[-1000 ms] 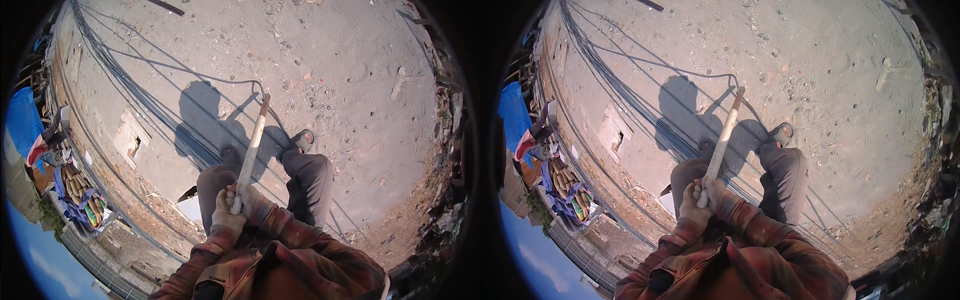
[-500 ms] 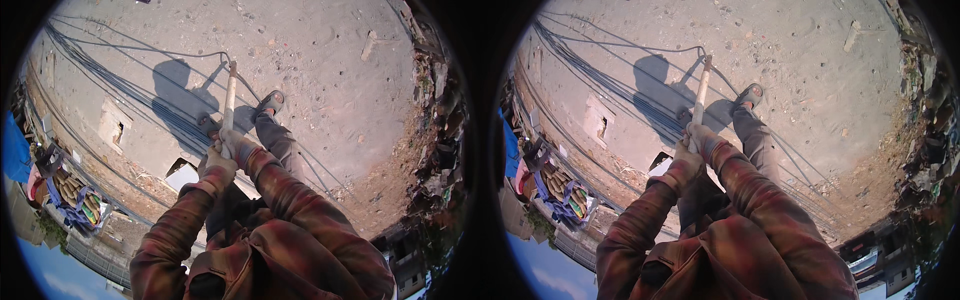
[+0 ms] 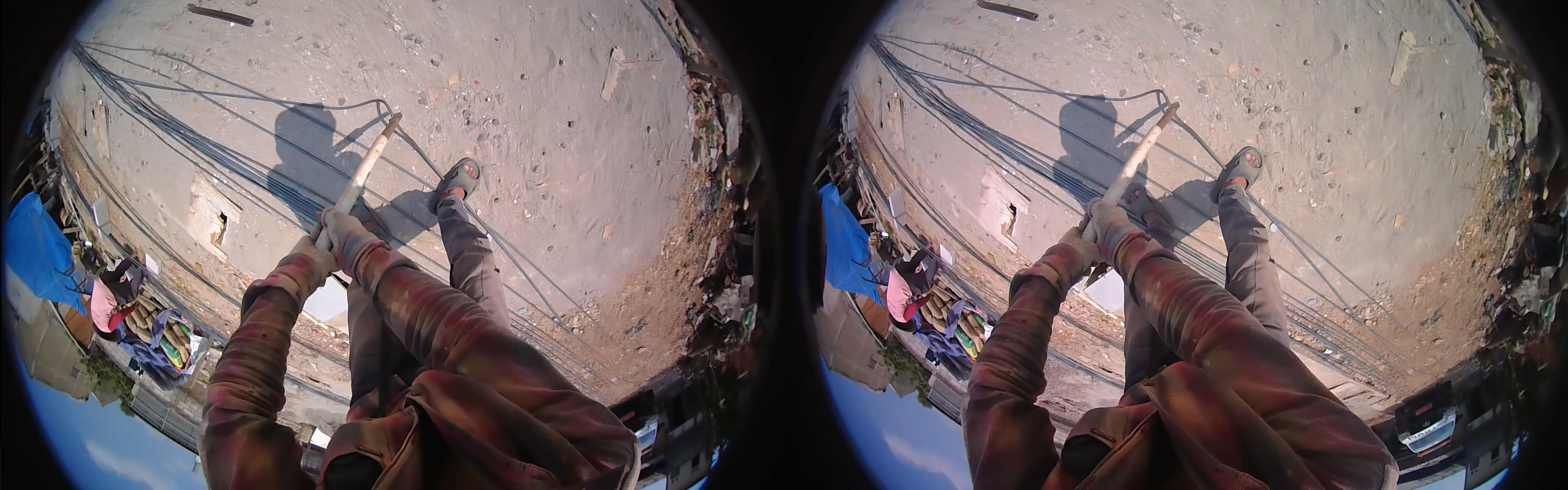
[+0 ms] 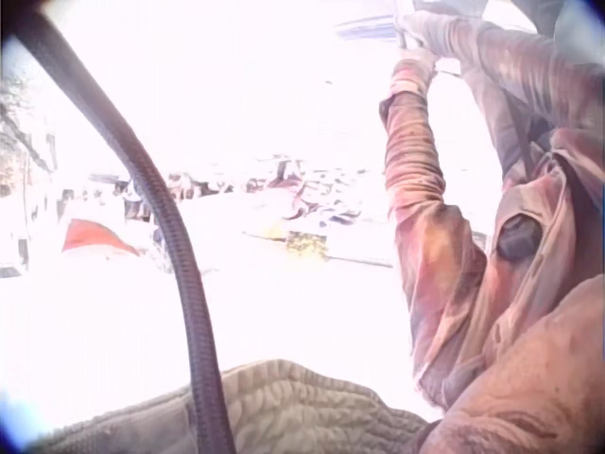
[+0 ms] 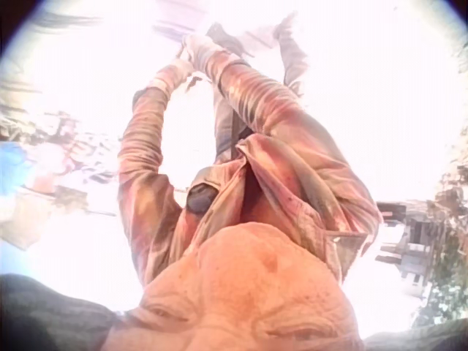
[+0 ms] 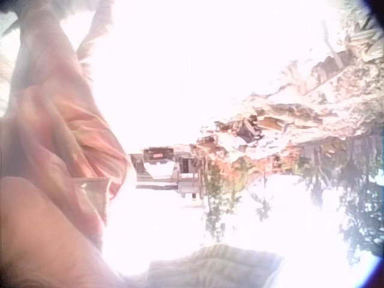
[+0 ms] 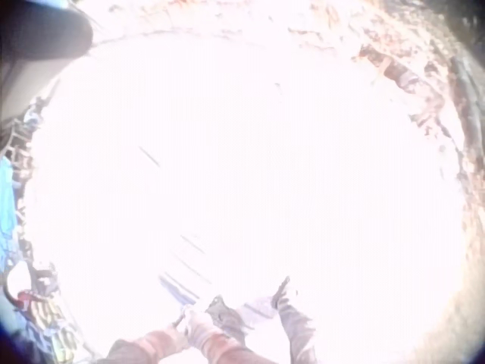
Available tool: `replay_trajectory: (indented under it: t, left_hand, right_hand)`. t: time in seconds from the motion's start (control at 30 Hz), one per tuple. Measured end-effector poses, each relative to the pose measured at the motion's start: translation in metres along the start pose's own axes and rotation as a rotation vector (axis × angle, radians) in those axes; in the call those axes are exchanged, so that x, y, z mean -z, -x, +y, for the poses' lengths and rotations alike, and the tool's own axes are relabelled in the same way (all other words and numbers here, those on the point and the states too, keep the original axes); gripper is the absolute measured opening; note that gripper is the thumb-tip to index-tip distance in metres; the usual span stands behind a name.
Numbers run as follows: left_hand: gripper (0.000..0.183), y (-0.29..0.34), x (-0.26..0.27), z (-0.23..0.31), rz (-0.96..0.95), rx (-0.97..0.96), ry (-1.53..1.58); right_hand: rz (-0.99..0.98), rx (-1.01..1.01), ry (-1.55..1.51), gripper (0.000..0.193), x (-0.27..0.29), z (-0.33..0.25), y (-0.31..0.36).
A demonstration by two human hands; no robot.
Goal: The person uses a hollow metal pipe to bend a long steel rebar rod by inserting the rod into the pipe and pulling it with both hands.
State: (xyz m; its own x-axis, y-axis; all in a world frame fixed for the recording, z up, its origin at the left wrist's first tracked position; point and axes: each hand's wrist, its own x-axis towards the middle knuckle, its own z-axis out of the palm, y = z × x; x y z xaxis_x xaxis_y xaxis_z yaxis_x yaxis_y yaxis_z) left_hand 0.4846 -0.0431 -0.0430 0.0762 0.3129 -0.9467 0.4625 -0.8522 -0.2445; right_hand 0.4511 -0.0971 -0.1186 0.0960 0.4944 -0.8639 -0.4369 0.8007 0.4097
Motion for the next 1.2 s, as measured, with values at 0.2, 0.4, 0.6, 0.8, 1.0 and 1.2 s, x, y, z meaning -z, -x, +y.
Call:
replay_trajectory:
  t: [0.2,0.4,0.6,0.8,1.0,1.2]
  left_hand:
    - [0.075,-0.023,0.019,-0.023,-0.148,-0.087,0.001]
    - [0.061,-0.056,-0.024,-0.072,-0.014,-0.174,0.042]
    - [0.055,-0.061,-0.025,-0.076,0.032,-0.315,0.037]
    - [0.060,-0.058,-0.025,-0.077,-0.030,-0.231,0.132]
    - [0.067,-0.059,-0.038,-0.093,-0.014,-0.390,0.276]
    - [0.060,-0.042,-0.154,-0.105,0.288,-0.374,0.098]
  right_hand:
    - [0.070,0.189,-0.085,0.012,0.001,0.035,-0.040]
    - [0.161,0.209,-0.004,0.012,0.032,0.046,-0.048]
    - [0.240,0.194,0.115,0.013,0.024,0.045,-0.059]
    - [0.235,0.268,0.161,0.010,0.030,0.050,-0.067]
    - [0.137,0.133,0.224,0.021,0.036,0.044,-0.041]
    - [-0.047,0.115,0.088,0.007,0.143,0.059,-0.040]
